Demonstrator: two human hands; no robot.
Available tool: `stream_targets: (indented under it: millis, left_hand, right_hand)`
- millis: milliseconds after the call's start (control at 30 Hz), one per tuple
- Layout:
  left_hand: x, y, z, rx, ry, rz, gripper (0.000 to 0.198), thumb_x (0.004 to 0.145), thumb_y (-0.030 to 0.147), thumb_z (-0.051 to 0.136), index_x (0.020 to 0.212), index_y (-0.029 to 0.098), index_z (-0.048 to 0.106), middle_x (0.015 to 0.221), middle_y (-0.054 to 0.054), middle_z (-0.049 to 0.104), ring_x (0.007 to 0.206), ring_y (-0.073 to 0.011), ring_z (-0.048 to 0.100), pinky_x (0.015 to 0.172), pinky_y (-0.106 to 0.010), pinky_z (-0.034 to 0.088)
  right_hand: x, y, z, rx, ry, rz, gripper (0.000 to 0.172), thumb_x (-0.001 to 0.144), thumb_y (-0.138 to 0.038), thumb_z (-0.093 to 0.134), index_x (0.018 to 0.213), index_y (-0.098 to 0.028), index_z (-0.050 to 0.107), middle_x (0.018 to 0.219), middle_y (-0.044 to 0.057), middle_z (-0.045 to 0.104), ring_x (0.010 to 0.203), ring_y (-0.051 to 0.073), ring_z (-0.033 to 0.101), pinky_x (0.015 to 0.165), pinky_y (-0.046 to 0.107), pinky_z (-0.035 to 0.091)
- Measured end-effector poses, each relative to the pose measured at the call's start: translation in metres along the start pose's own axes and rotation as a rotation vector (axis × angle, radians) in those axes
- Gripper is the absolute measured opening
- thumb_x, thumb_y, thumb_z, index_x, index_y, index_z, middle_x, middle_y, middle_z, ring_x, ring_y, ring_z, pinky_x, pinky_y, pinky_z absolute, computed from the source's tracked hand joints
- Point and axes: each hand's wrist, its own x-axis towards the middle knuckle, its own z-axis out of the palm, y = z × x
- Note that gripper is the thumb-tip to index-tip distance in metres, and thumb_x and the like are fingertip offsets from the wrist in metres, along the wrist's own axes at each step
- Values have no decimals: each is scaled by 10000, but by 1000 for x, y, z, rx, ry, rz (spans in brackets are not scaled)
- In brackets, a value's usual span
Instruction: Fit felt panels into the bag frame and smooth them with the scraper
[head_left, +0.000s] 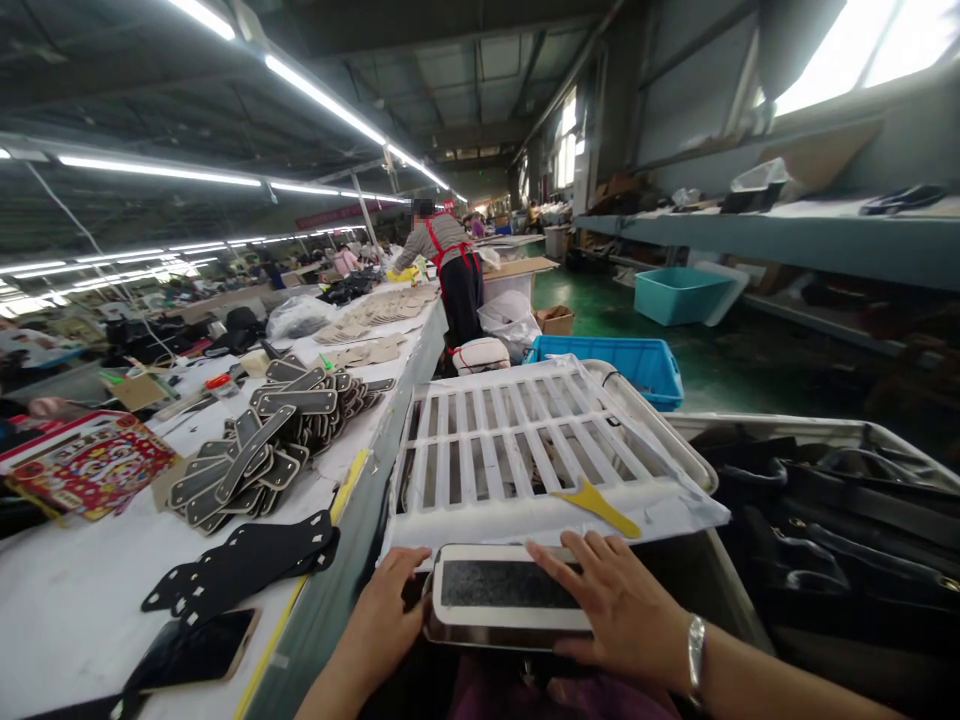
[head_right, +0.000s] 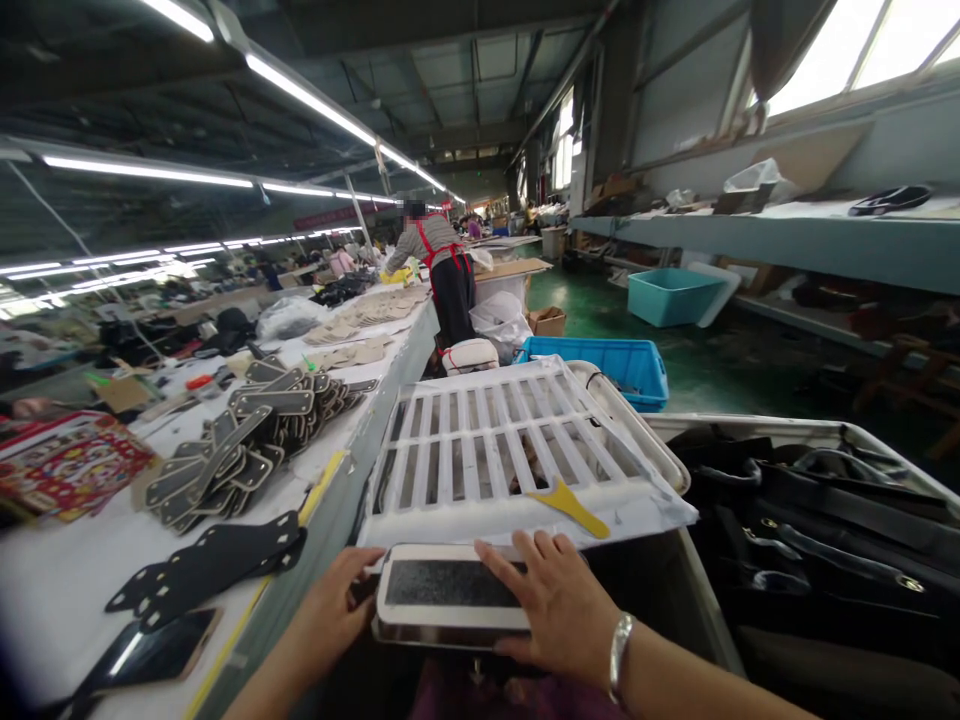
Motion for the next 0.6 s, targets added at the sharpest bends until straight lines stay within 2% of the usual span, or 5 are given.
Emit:
stream_targets:
  millis: [200, 400, 467, 533, 600]
  left_hand:
    - [-13, -33, 30, -309, 50, -267, 455, 831, 320, 373, 1225, 105, 448, 1144, -119, 555, 1064, -192, 525, 966, -321, 380]
    - [-22, -22, 39, -286, 30, -213, 444, 846, 379, 424, 1237, 168, 441, 1222, -102, 569, 1145, -215, 514, 996, -335, 373]
    - [-21, -19, 38, -260, -34, -212, 477, 825, 355, 460, 1263, 172, 412, 1115, -106, 626, 1001, -228, 601, 894, -339, 456]
    - [-19, -18, 38, -325, -100, -272, 512, 795, 279, 458, 1290, 188, 362, 953, -84, 663, 715, -215, 656, 661, -330, 533]
    - [-16, -19, 39, -436, -127, -355, 530, 773, 218, 418, 1295, 209, 326, 752, -29, 646, 467, -187, 597, 429, -301, 499]
  right_hand:
    - [19, -26, 37, -137, 100, -67, 844, 673, -736, 525, 1367, -276, 388, 1259, 210, 456, 959, 380, 456, 754, 560, 346]
    - [8, -10, 22, -98, 33, -63, 830, 676, -714, 547, 1376, -310, 359, 1061, 144, 521, 880, 304, 464, 774, 472, 350]
    - [10, -7, 16, -74, 7, -28, 801, 688, -684, 562, 1369, -307, 371, 999, 121, 512, 857, 278, 462, 779, 451, 346]
    - [17, -8, 14, -104, 15, -12, 771, 709, -668, 551, 1368, -312, 371, 984, 111, 499, 853, 269, 455, 773, 428, 338]
    - [22, -10, 17, -192, 71, -50, 781, 701, -683, 547, 1369, -323, 364, 992, 107, 498, 835, 263, 446, 738, 399, 323]
